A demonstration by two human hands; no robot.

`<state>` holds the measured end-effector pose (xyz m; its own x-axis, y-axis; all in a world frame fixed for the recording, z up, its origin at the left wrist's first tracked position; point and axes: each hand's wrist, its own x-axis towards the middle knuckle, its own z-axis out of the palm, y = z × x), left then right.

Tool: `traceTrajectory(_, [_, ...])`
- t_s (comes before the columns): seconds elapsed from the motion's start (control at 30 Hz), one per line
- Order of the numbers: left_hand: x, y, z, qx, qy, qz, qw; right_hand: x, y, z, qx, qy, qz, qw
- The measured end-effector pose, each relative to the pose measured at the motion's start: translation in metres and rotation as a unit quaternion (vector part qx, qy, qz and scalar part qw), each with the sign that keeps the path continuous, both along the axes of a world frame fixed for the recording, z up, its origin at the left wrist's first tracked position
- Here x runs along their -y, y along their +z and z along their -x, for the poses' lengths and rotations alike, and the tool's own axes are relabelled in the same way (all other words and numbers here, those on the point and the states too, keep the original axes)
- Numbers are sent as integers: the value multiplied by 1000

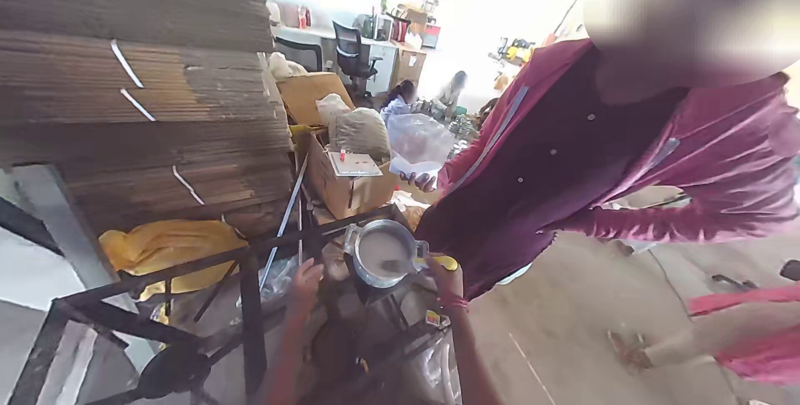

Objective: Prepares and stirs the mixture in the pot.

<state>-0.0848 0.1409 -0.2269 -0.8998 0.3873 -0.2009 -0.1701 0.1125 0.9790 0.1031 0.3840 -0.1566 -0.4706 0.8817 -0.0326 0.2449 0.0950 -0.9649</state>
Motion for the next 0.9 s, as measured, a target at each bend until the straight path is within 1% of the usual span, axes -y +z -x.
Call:
traceTrajectory(0.1, [41,-10,-8,13,71,-21,997,-5,-17,7,-35,-45,8,998])
traceTrajectory(0.17, [69,-20,-10,10,100,-18,995,0,-23,11,-58,-23,26,998])
traceTrajectory(0.23, [96,-25,-10,2,112,-6,994,6,-19,10,-56,16,22,998])
traceTrajectory(0.27, [109,-27,-12,1,118,3,993,8,-16,7,-46,19,18,999])
traceTrajectory(0.33, [132,-28,-16,3,126,17,992,7,-10,3,-9,-20,3,1000])
traceTrajectory(0.4, [150,-32,-18,-9,126,27,992,6,-14,11,-7,-64,-14,998])
traceTrajectory(0.47, [157,-41,-18,-11,115,37,993,7,-23,25,-34,-65,-9,997])
traceTrajectory(0.5, [159,-45,-21,0,109,36,993,9,-23,28,-42,-40,-4,998])
traceTrajectory(0.57, [163,-46,-29,21,103,32,994,16,-15,27,-21,12,9,1000])
traceTrajectory(0.6, [164,-44,-33,26,103,33,994,17,-10,25,-5,17,12,1000])
traceTrajectory(0.67, [161,-41,-43,30,110,35,993,10,-5,21,18,-9,8,1000])
traceTrajectory(0.73, [156,-39,-58,40,120,33,991,1,-15,23,10,-42,-1,999])
traceTrajectory(0.77, [153,-37,-66,49,124,31,991,0,-20,25,-7,-43,1,999])
traceTrajectory(0.83, [146,-35,-79,64,129,27,989,1,-21,27,-23,2,11,1000])
traceTrajectory(0.9, [142,-30,-93,76,129,27,988,1,-14,20,-12,47,24,999])
